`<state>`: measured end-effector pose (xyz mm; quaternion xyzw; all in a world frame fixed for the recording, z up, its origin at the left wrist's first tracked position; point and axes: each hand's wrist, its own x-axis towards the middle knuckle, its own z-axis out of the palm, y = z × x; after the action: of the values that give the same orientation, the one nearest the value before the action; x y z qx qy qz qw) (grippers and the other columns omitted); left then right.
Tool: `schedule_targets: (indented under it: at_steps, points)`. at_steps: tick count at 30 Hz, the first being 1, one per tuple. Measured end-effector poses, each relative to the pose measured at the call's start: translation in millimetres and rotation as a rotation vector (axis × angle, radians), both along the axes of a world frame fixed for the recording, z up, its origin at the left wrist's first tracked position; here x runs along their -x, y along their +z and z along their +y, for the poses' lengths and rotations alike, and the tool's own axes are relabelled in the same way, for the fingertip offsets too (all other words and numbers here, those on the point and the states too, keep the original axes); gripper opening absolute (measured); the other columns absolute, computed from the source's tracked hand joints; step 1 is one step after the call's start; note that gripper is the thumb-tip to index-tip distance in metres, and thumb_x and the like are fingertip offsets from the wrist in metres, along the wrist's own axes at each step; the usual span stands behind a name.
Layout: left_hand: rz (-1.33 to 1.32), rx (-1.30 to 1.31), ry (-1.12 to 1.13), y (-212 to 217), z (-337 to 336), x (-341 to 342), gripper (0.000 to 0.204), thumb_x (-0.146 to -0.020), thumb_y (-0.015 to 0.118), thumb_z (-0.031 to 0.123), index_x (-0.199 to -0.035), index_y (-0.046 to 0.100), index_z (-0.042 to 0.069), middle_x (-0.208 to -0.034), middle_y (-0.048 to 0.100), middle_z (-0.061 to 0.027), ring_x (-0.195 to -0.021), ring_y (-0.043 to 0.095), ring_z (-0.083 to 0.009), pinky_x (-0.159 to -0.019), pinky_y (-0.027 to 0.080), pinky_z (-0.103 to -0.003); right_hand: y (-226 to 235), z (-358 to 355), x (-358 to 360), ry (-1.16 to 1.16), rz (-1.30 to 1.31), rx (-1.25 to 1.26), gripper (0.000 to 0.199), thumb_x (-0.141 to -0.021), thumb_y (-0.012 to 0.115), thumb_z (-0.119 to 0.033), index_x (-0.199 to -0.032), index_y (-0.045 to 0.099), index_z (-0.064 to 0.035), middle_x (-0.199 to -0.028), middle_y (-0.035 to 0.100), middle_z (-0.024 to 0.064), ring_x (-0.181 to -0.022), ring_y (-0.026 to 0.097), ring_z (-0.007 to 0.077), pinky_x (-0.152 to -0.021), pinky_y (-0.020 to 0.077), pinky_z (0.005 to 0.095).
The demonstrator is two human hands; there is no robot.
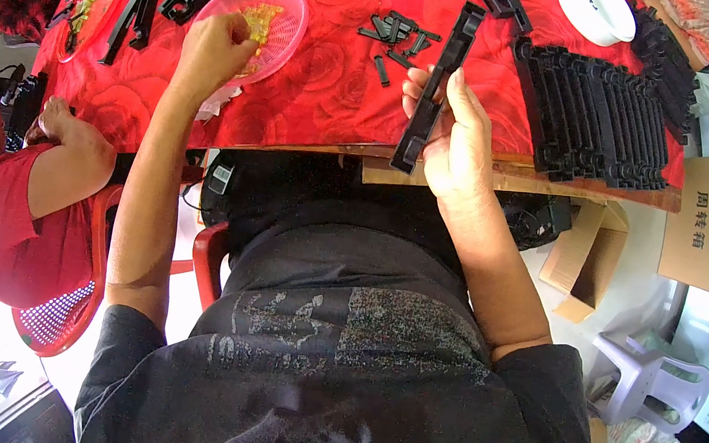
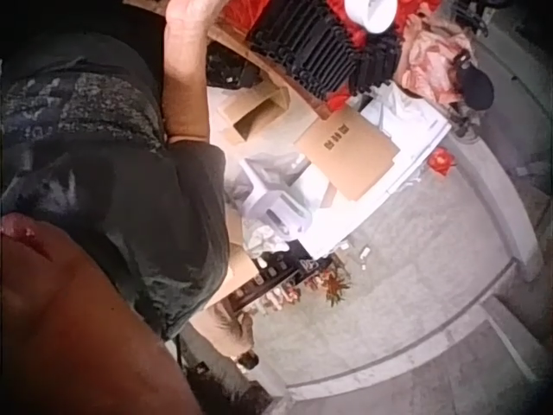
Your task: The person assembles levels by fitting small vials and plastic inserts into black plastic housings by hand.
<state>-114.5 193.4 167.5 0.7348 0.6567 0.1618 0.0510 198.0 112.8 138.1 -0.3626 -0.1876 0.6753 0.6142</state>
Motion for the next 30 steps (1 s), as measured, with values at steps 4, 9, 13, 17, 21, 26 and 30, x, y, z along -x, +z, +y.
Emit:
schedule_targets:
  at_steps: [4,9,13,17,21,26,30]
  points:
    - [-0.331,0.042,-0.015,11,-6,-13,0.018,-0.081,0.073,0.018,-0.082,0.07,0.0,-0.074,0.07,-0.0165,-0.068,0.07,-0.0295,-0.067,0.053,-0.04,-6,0,-2,0.028,0.071,0.033,0.042,-0.101,0.062,-0.034,-0.122,0.061,0.0021,-0.114,0.07,0.0171,-0.103,0.069,0.0247,-0.095,0.0564,0.0375]
    - [-0.766,0.041,-0.117,5,-29,-40,0.019,-0.087,0.073,0.014,-0.096,0.073,-0.003,-0.073,0.071,-0.0104,-0.066,0.065,-0.0113,-0.063,0.052,-0.031,7,-6,17,-0.041,0.033,0.13,0.039,-0.101,0.063,-0.033,-0.115,0.063,0.0032,-0.108,0.071,0.0174,-0.103,0.07,0.027,-0.09,0.059,0.0385]
    - [-0.8,0.083,-0.218,18,-52,-77,0.02,-0.093,0.069,0.012,-0.105,0.072,-0.003,-0.082,0.073,-0.0093,-0.073,0.067,-0.0115,-0.065,0.053,-0.028,2,-5,18,-0.043,0.041,0.103,0.039,-0.1,0.063,-0.033,-0.115,0.063,0.0036,-0.11,0.07,0.0187,-0.103,0.07,0.0279,-0.09,0.0593,0.0387]
    - [-0.684,-0.032,-0.331,29,-69,-111,0.019,-0.093,0.068,0.009,-0.107,0.071,-0.003,-0.083,0.074,-0.012,-0.073,0.068,-0.0104,-0.065,0.054,-0.028,1,-6,20,-0.018,0.075,0.064,0.036,-0.1,0.064,-0.03,-0.114,0.063,0.0036,-0.113,0.069,0.0174,-0.107,0.069,0.028,-0.094,0.0566,0.0402]
    - [-0.683,-0.134,-0.341,34,-76,-131,0.014,-0.088,0.07,0.006,-0.099,0.069,-0.002,-0.082,0.072,-0.0176,-0.072,0.073,-0.0249,-0.066,0.056,-0.034,9,-9,24,-0.019,0.096,0.04,0.03,-0.101,0.064,-0.026,-0.113,0.065,0.001,-0.111,0.069,0.014,-0.109,0.066,0.0253,-0.098,0.0522,0.039]
    - [-0.511,-0.241,-0.323,27,-76,-145,0.011,-0.082,0.069,0.0,-0.091,0.064,0.001,-0.08,0.067,-0.0191,-0.076,0.068,-0.0393,-0.065,0.055,-0.045,1,-12,31,-0.008,0.175,-0.059,0.025,-0.102,0.062,-0.026,-0.113,0.065,-0.0036,-0.106,0.069,0.0076,-0.098,0.063,0.0183,-0.091,0.0505,0.0336]
    - [-0.366,-0.231,-0.331,31,-80,-145,0.009,-0.084,0.069,0.007,-0.09,0.064,0.003,-0.079,0.065,-0.0167,-0.074,0.066,-0.0398,-0.062,0.053,-0.048,4,-14,38,0.007,0.178,-0.011,0.021,-0.102,0.061,-0.027,-0.108,0.063,-0.007,-0.097,0.067,0.0024,-0.089,0.061,0.0145,-0.085,0.05,0.0318]
